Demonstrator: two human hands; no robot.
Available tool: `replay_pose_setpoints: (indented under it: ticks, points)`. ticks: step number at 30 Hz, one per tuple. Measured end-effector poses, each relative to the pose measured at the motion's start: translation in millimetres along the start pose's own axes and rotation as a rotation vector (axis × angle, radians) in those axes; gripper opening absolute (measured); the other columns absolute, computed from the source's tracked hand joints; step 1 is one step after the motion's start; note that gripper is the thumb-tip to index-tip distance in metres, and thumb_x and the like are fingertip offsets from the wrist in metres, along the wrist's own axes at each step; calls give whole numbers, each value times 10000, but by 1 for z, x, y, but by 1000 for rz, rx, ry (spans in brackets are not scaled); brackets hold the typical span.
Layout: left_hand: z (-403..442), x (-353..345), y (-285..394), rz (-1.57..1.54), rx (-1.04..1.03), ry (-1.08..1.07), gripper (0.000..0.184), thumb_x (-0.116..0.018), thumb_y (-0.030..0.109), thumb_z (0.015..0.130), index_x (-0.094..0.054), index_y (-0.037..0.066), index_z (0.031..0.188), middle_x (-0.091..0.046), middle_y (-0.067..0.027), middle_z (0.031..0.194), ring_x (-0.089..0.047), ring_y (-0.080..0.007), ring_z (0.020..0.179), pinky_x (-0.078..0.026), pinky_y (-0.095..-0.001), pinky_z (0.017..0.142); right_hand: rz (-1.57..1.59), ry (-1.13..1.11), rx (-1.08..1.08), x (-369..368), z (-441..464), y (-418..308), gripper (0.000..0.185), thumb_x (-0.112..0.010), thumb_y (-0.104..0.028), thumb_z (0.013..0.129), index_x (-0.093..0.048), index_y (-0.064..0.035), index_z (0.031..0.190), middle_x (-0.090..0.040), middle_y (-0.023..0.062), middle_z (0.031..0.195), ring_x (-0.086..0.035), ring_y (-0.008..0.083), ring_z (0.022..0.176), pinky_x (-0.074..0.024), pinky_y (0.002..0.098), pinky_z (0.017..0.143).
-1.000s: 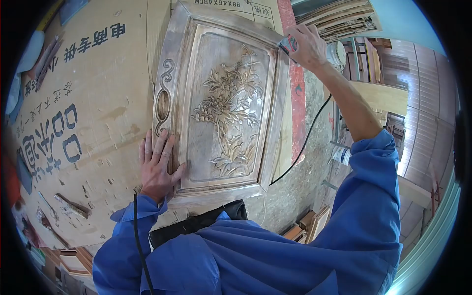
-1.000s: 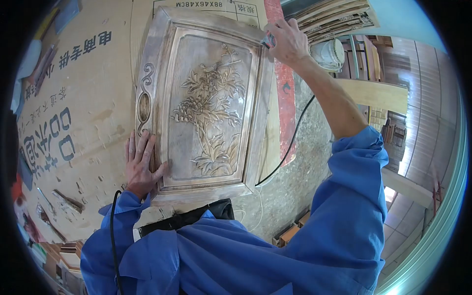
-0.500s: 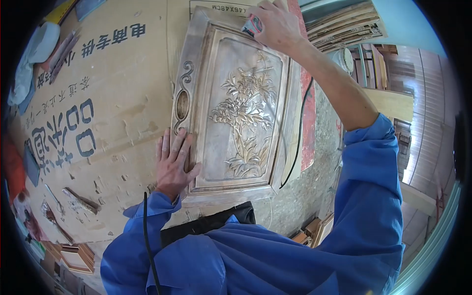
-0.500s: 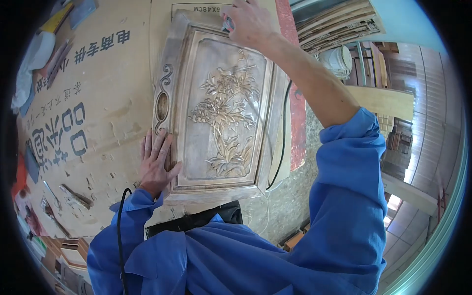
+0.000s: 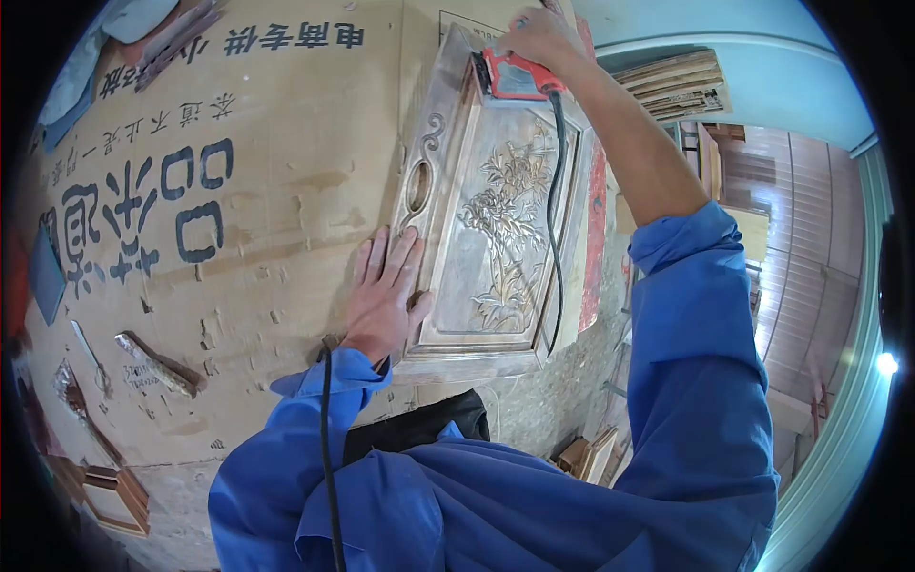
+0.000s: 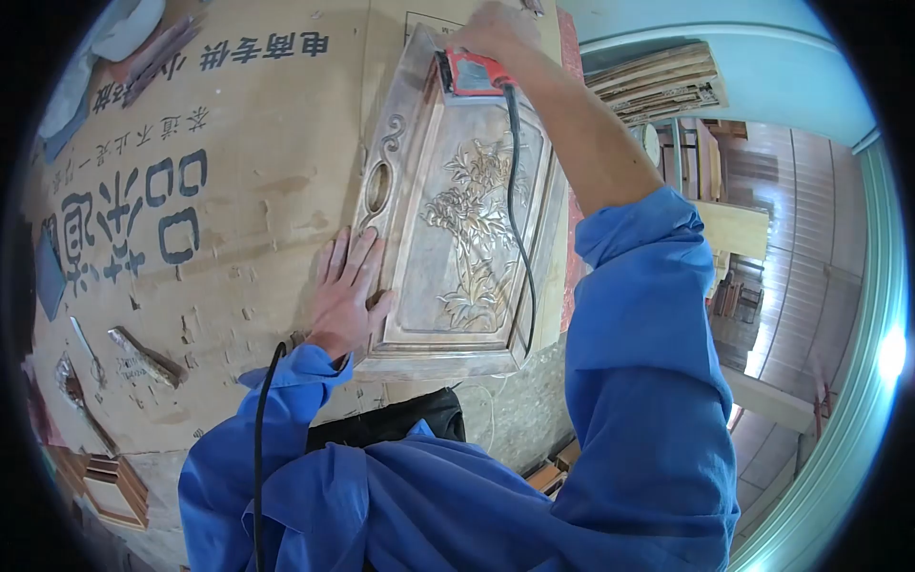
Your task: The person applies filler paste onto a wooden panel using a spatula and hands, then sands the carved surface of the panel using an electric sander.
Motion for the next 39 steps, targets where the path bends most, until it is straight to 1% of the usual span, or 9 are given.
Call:
replay_pose_setpoints:
  ticks: [1, 3, 8, 13, 19, 25, 29, 34, 39]
  points:
    - [0, -1, -1, -3, -8, -3, 800, -708, 283, 868, -404, 60, 1574, -300, -87, 1701, -223, -380, 1577, -149, -514, 1291, -13, 3, 7, 4, -5, -4, 314, -797, -277, 678, -755, -163, 967, -706, 23, 1122, -605, 258, 1043, -538, 339, 852]
    - [-2, 0, -1, -11, -22, -17, 794, -683, 283, 891, -379, 22, 1577, -261, -96, 1716, -202, -373, 1585, -131, -506, 1296, 149, -121, -106, -12, -13, 12, 366, -782, -381, 654, -771, -120, 912, -733, 90, 1052, -631, 279, 952, -526, 345, 844]
    - [-11, 11, -7, -67, 22, -6, 832, -710, 279, 869, -366, 36, 1587, -292, -133, 1699, -255, -358, 1570, -143, -521, 1290, 201, -53, -121, -16, 1, 39, 402, -781, -395, 662, -777, -114, 950, -732, 106, 962, -646, 264, 865, -537, 348, 810]
    - [-13, 13, -8, -50, -1, -68, 842, -664, 282, 910, -298, -26, 1603, -218, -149, 1721, -199, -349, 1590, -105, -517, 1298, 299, 73, -236, 5, -23, 37, 397, -774, -395, 689, -773, -97, 952, -725, 98, 881, -646, 246, 819, -541, 341, 776]
    - [-15, 9, -9, -73, 0, -38, 855, -705, 299, 878, -342, 11, 1596, -249, -139, 1715, -251, -334, 1574, -128, -517, 1293, 300, -17, -277, -17, -24, 33, 435, -773, -413, 697, -771, -103, 1003, -724, 68, 874, -640, 226, 789, -542, 334, 767]
    - [-13, 7, -14, -55, -2, -48, 861, -700, 310, 879, -337, 4, 1598, -239, -135, 1719, -239, -335, 1581, -123, -520, 1294, 365, -115, -213, -11, -23, 31, 399, -778, -302, 735, -755, -58, 1049, -716, 75, 871, -627, 186, 736, -539, 296, 714]
    - [-13, 6, -12, -76, -16, -29, 860, -696, 314, 881, -338, 1, 1597, -235, -135, 1720, -229, -336, 1585, -122, -522, 1293, 654, 42, -248, 2, -32, 43, 364, -779, -221, 764, -742, -21, 1066, -713, 80, 875, -623, 171, 723, -533, 273, 687]
    - [-14, 3, -16, -76, -11, -64, 845, -626, 322, 924, -285, -32, 1612, -174, -144, 1736, -177, -339, 1598, -81, -514, 1300, 932, 277, -274, 3, -35, 53, 334, -777, -139, 796, -727, 14, 1088, -710, 86, 885, -620, 159, 717, -527, 252, 664]
    - [-15, 4, -11, -75, -13, -70, 848, -631, 310, 917, -285, -25, 1615, -184, -145, 1733, -182, -339, 1597, -84, -515, 1299, 1152, 246, -242, -17, -14, 57, 343, -763, -132, 804, -718, 6, 1115, -705, 87, 912, -622, 166, 751, -526, 259, 687]
Point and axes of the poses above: each hand's wrist, its own z-axis towards the middle knuckle, its own x-axis out of the back of the hand, y = z × x, the point moved 9 cm from there along z, towards the middle knuckle
